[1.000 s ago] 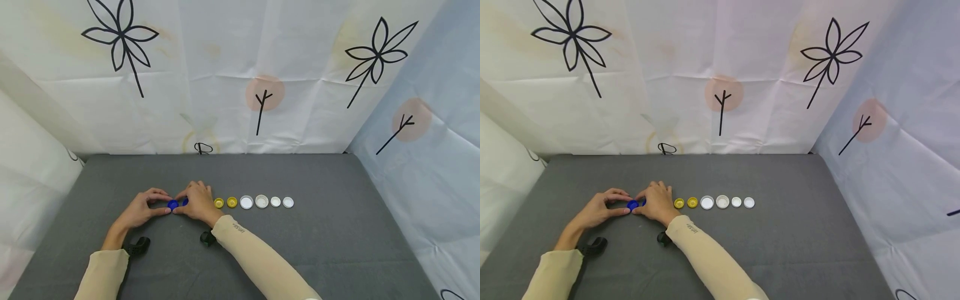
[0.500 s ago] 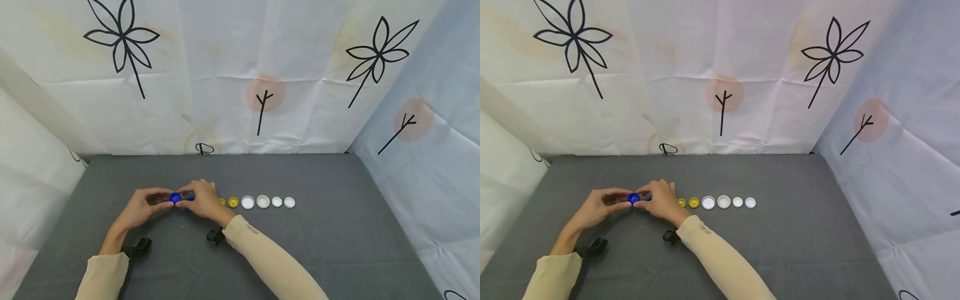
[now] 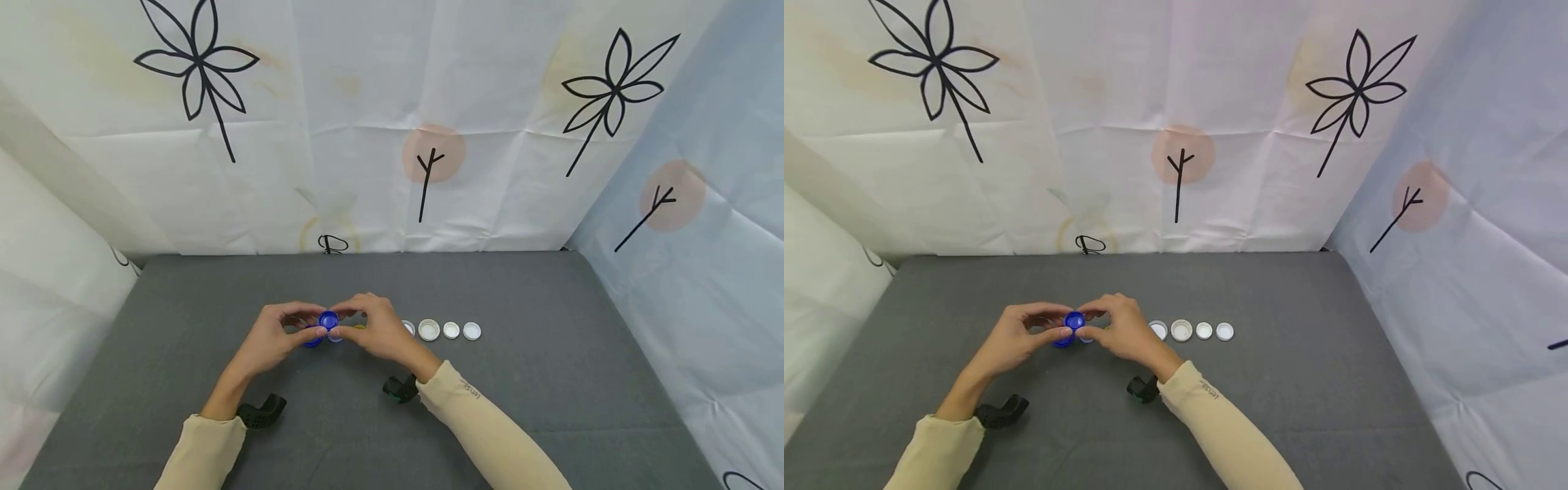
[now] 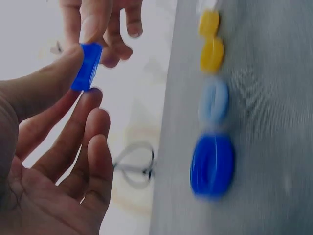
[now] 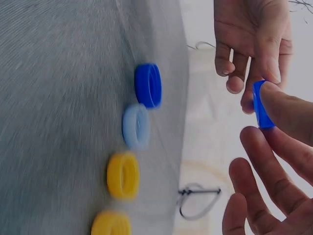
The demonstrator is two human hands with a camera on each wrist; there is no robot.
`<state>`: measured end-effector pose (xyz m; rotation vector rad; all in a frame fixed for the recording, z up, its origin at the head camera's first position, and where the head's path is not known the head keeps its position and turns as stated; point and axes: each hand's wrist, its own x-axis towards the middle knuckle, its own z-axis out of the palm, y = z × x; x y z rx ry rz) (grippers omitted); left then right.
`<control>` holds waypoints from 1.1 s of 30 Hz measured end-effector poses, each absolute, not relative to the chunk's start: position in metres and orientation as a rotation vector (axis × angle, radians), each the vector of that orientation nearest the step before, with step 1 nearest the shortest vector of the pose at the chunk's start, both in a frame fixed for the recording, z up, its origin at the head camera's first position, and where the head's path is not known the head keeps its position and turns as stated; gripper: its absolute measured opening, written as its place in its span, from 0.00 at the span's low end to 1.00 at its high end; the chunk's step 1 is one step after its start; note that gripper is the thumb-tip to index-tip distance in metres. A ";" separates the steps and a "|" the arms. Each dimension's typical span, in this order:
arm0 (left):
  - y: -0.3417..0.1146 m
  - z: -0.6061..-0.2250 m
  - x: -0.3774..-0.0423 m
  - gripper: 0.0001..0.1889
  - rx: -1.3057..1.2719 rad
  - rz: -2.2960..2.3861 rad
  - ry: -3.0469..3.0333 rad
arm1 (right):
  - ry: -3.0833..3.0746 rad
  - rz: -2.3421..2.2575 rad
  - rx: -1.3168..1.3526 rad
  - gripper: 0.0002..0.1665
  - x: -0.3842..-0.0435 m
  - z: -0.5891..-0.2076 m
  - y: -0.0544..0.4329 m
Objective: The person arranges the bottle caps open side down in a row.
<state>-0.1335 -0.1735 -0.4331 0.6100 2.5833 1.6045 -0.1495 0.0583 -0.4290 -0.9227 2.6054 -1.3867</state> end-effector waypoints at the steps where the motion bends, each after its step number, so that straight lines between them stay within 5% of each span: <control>1: -0.167 -0.432 -0.133 0.13 0.616 1.617 2.574 | 2.604 -1.401 -0.925 0.19 -0.148 -0.428 0.065; 16: -0.088 -0.425 -0.128 0.14 0.717 1.678 2.534 | 2.671 -1.528 -0.824 0.17 -0.125 -0.425 0.139; 33: -0.073 -0.426 -0.124 0.14 0.691 1.745 2.504 | 2.626 -1.593 -0.828 0.18 -0.121 -0.421 0.152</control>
